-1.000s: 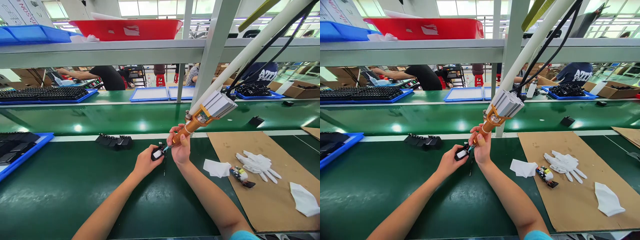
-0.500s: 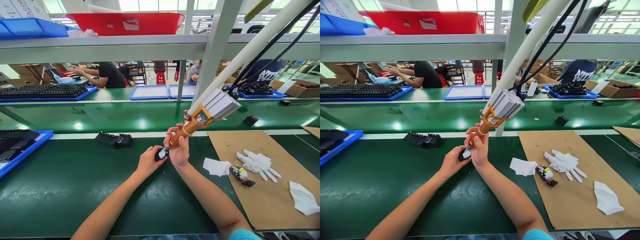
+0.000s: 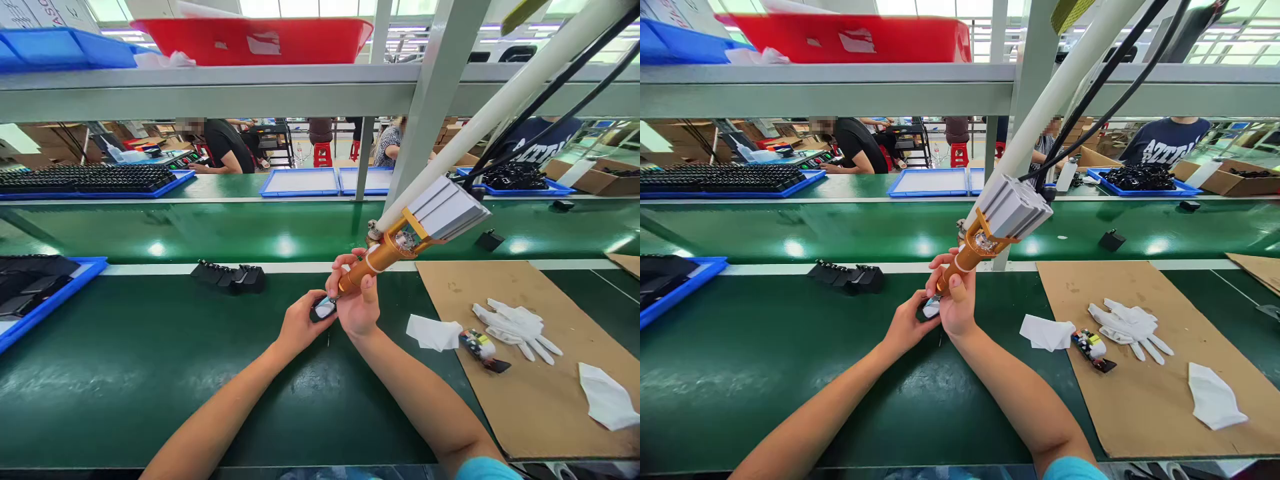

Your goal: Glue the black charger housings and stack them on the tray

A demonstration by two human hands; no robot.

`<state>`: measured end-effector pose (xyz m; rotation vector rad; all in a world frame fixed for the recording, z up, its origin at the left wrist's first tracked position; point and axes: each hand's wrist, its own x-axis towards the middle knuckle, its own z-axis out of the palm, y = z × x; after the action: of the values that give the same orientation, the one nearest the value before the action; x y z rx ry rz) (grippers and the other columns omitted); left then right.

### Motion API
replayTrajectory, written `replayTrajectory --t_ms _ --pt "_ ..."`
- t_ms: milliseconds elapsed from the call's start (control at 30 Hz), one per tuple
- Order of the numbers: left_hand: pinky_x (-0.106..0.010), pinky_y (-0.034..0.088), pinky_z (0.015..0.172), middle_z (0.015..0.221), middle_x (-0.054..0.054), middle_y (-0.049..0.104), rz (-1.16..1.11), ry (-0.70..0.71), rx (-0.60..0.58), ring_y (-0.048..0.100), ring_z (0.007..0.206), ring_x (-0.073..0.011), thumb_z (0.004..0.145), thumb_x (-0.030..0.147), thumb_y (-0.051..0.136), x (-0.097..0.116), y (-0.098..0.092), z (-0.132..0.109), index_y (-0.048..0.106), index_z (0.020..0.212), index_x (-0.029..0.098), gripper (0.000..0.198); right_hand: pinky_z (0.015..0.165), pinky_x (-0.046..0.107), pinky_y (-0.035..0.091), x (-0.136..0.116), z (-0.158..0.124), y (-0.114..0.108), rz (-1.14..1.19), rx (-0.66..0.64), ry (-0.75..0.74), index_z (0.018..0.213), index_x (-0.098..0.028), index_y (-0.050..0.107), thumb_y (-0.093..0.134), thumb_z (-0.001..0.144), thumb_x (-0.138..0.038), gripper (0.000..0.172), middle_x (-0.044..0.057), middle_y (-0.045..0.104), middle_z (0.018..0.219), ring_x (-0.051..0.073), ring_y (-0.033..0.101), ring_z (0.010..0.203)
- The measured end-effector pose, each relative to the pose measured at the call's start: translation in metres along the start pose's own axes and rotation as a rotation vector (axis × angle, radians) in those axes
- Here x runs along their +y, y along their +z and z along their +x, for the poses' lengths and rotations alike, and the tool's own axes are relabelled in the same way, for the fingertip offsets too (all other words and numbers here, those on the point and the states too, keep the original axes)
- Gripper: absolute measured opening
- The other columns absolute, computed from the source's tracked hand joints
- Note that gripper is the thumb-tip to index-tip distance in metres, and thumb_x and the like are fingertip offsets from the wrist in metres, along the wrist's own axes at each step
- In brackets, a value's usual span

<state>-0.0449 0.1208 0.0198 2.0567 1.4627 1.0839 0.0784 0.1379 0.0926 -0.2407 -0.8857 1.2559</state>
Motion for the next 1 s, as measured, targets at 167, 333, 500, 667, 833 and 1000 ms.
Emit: replayTrajectory --t_ms 167,333,500,667,833,1000 --pt "-0.027 0.047 0.069 0.093 0.001 0.070 0.084 -0.080 -0.059 0.063 0.076 -0.0159 0.080 0.038 0.064 -0.006 -0.009 0.005 0.056 0.108 0.024 0.032 0.049 0.025 0.036 0.001 0.006 -0.007 -0.028 0.016 -0.051 0.110 -0.029 0.046 0.056 0.080 -0.051 0.038 -0.002 0.056 0.089 0.007 0.048 0.049" --pt "-0.028 0.047 0.072 0.092 0.000 0.070 0.097 -0.081 -0.068 0.063 0.077 -0.0168 0.079 0.037 0.065 -0.007 -0.024 0.009 0.059 0.107 0.024 0.032 0.049 0.024 0.037 0.002 0.011 -0.012 -0.058 0.023 -0.081 0.112 -0.030 0.047 0.058 0.082 -0.038 0.033 -0.003 0.056 0.090 0.005 0.049 0.050" --pt "-0.029 0.047 0.072 0.092 0.000 0.069 0.101 -0.073 -0.072 0.063 0.078 -0.0170 0.078 0.036 0.066 -0.003 -0.031 0.010 0.060 0.108 0.023 0.033 0.051 0.025 0.038 0.004 0.011 -0.012 -0.078 0.031 -0.067 0.109 -0.028 0.046 0.056 0.082 -0.032 0.029 -0.003 0.056 0.090 0.005 0.049 0.050" --pt "-0.029 0.047 0.071 0.089 0.000 0.068 0.100 -0.062 -0.070 0.062 0.076 -0.0168 0.077 0.035 0.067 -0.001 -0.031 0.009 0.061 0.108 0.023 0.034 0.050 0.024 0.036 0.004 0.009 -0.012 -0.121 0.033 -0.081 0.093 -0.026 0.044 0.054 0.084 -0.031 0.015 -0.003 0.056 0.090 0.004 0.047 0.048" --pt "-0.030 0.048 0.073 0.092 -0.001 0.068 0.089 -0.046 -0.062 0.063 0.079 -0.0170 0.077 0.035 0.067 -0.002 -0.032 0.008 0.061 0.110 0.024 0.035 0.050 0.025 0.037 0.003 0.010 -0.012 -0.096 0.028 -0.065 0.102 -0.026 0.046 0.055 0.082 -0.032 0.023 -0.003 0.055 0.090 0.005 0.047 0.049" --pt "-0.031 0.048 0.074 0.092 -0.002 0.067 0.106 -0.026 -0.054 0.063 0.080 -0.0181 0.077 0.032 0.066 -0.004 -0.033 0.008 0.061 0.111 0.024 0.035 0.050 0.025 0.037 0.004 0.010 -0.014 -0.074 0.026 -0.068 0.106 -0.027 0.048 0.055 0.083 -0.034 0.026 -0.002 0.055 0.091 0.005 0.048 0.050"
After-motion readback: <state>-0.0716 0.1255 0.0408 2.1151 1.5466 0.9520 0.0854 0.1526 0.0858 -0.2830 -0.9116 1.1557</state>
